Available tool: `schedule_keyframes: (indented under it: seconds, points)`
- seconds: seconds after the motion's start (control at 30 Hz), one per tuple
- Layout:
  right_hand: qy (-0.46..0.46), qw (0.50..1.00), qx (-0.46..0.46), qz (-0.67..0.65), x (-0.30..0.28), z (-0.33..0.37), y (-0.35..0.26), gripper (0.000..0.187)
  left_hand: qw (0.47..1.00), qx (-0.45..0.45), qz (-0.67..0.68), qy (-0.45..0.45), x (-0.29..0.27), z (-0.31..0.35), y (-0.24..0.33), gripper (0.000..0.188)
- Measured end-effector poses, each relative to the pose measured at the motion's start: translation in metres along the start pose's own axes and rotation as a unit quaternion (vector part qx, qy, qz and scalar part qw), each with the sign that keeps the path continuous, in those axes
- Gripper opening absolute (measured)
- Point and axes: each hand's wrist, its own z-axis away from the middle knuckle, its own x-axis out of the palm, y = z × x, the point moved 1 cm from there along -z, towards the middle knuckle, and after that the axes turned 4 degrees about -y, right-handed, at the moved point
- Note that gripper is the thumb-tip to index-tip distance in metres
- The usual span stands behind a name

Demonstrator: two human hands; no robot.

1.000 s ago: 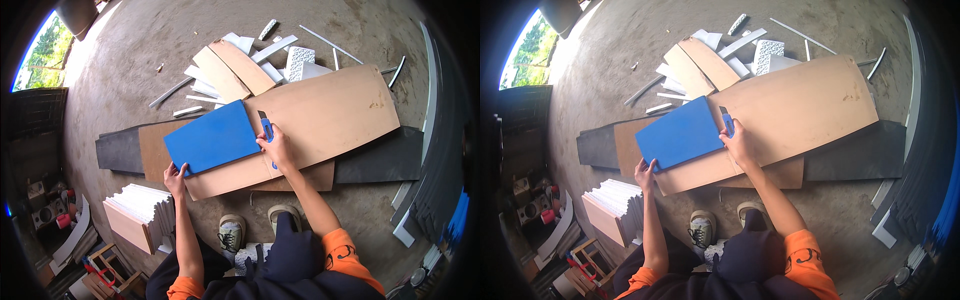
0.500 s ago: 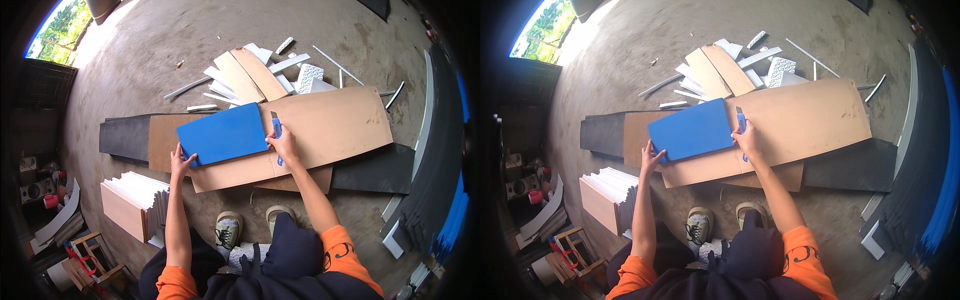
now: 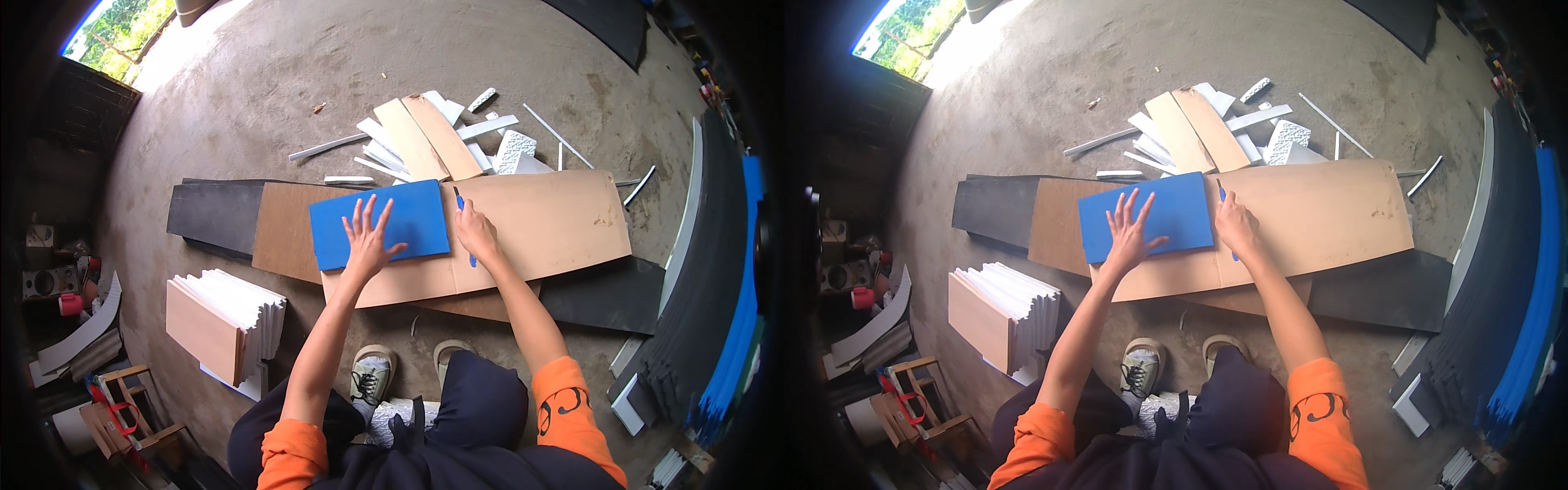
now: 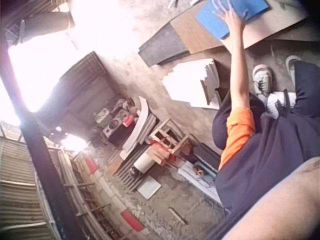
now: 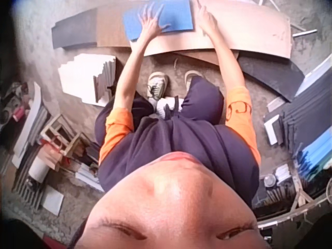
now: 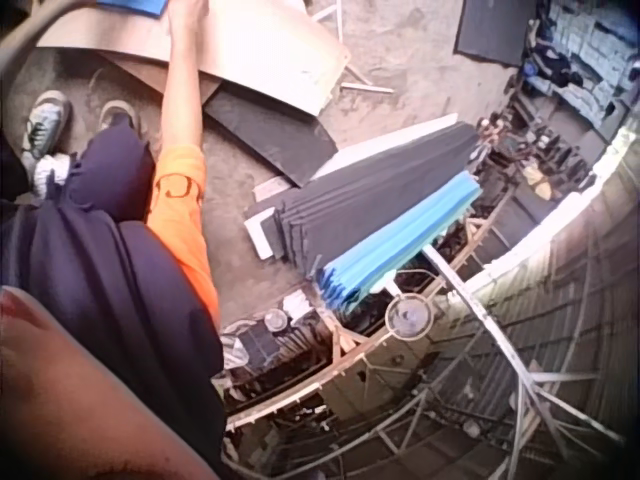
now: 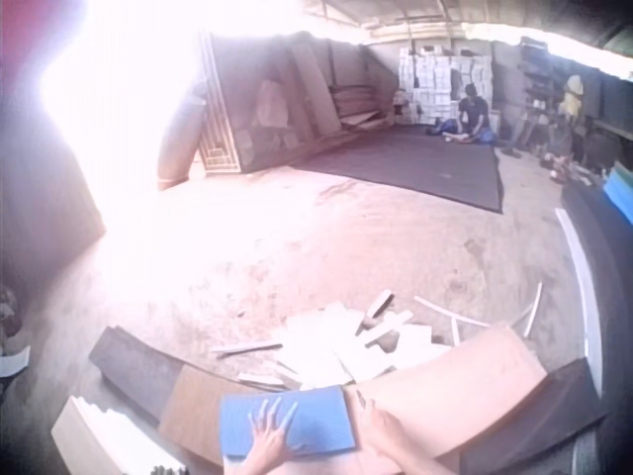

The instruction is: The person sits on the floor and uses a utility knife to cut a blue rectangular board placed on top of a larger brown cardboard sheet. They repeatedly align the blue board, cut along its edges, and remove the excess brown cardboard, stacking the cut pieces aside.

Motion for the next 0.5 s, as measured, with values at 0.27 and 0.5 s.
schedule_keyframes:
  seconds: [0.27, 0.5]
  points:
    - [-0.018, 0.997, -0.022, 0.072, 0.009, -0.029, -0.027, 0.028, 0.993, -0.035, 0.055, -0.094, 0.038, -0.012, 0.016, 0.101]
    - [-0.099, 0.992, 0.038, 0.069, 0.001, -0.042, -0.035, 0.032, 0.993, -0.04, 0.056, -0.093, 0.037, -0.012, 0.016, 0.101]
